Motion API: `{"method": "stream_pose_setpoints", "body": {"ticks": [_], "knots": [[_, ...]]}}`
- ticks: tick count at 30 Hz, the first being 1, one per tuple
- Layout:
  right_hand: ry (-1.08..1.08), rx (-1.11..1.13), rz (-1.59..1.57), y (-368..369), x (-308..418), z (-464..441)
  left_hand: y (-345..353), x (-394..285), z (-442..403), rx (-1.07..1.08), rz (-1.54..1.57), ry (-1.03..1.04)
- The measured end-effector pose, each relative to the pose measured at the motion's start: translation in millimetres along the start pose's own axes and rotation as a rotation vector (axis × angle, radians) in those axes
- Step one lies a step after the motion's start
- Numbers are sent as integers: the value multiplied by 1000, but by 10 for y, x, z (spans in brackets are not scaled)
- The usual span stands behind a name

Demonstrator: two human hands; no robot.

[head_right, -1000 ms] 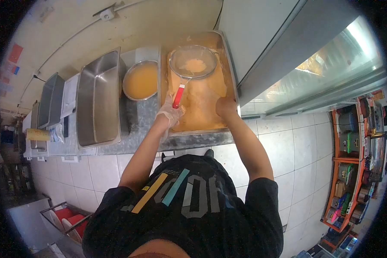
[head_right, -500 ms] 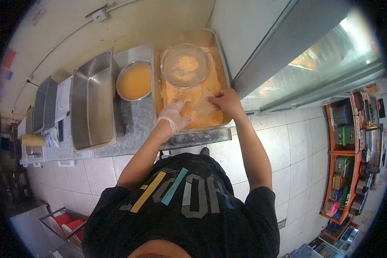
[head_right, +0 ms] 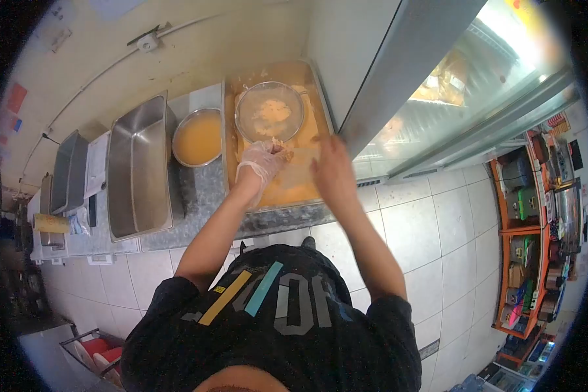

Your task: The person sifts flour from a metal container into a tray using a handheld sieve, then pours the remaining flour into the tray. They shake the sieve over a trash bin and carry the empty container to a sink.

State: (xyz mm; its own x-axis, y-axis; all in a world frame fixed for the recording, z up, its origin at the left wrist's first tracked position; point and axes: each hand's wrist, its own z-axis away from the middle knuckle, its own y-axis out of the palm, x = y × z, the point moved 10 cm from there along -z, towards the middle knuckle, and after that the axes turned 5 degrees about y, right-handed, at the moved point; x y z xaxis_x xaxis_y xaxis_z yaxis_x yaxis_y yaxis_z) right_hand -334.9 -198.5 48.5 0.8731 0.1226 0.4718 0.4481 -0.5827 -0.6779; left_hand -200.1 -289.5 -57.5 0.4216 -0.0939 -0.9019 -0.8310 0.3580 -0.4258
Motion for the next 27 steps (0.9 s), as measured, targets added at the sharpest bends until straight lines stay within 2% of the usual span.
{"method": "stream_pose_setpoints", "body": {"ticks": [1, 3, 4, 6, 7, 8, 9, 10, 12, 13, 15, 16, 17, 21, 22, 24, 25, 27], "knots": [[-6, -3, 0, 32, 89, 85, 51, 30, -15, 4, 49, -14], [112, 253, -54, 402, 13, 300, 136, 42, 2, 9, 101, -27], [113, 253, -54, 485, -81, 344, 151, 2, 33, 5, 75, -14], [324, 486, -71, 936, -521, 516, 176, -85, 116, -2, 49, 1], [325, 485, -72, 1035, -606, 553, 204, -207, 181, 17, -78, 84], [514, 432, -409, 1128, -790, 621, 255, -310, 252, 36, -205, 168], [693, 364, -746, 1227, -942, 680, 306, -311, 315, 36, -206, 172], [691, 361, -746, 1289, -975, 679, 393, -307, 393, 52, -283, 197], [1212, 151, -1683, 1637, -1058, 906, 526, -242, 466, 63, -359, 222], [1212, 157, -1682, 1584, -946, 875, 588, -242, 499, 66, -320, 278], [1392, 118, -1843, 1544, -723, 974, 604, -253, 521, 64, -280, 329], [1393, 128, -1840, 1578, -738, 1009, 593, -276, 526, 70, -329, 337], [1301, 192, -1930, 1626, -719, 973, 574, -301, 530, 74, -377, 345], [1053, 285, -2129, 1659, -632, 813, 517, -311, 570, 141, -279, 307], [1053, 285, -2128, 1646, -579, 779, 524, -273, 571, 157, -220, 284], [1218, 88, -1856, 1609, -725, 834, 505, -248, 580, 175, -156, 257], [1220, 89, -1852, 1717, -807, 835, 494, -230, 571, 217, -107, 202], [1069, 219, -1862, 1955, -880, 741, 486, -172, 553, 256, -55, 148]]}}
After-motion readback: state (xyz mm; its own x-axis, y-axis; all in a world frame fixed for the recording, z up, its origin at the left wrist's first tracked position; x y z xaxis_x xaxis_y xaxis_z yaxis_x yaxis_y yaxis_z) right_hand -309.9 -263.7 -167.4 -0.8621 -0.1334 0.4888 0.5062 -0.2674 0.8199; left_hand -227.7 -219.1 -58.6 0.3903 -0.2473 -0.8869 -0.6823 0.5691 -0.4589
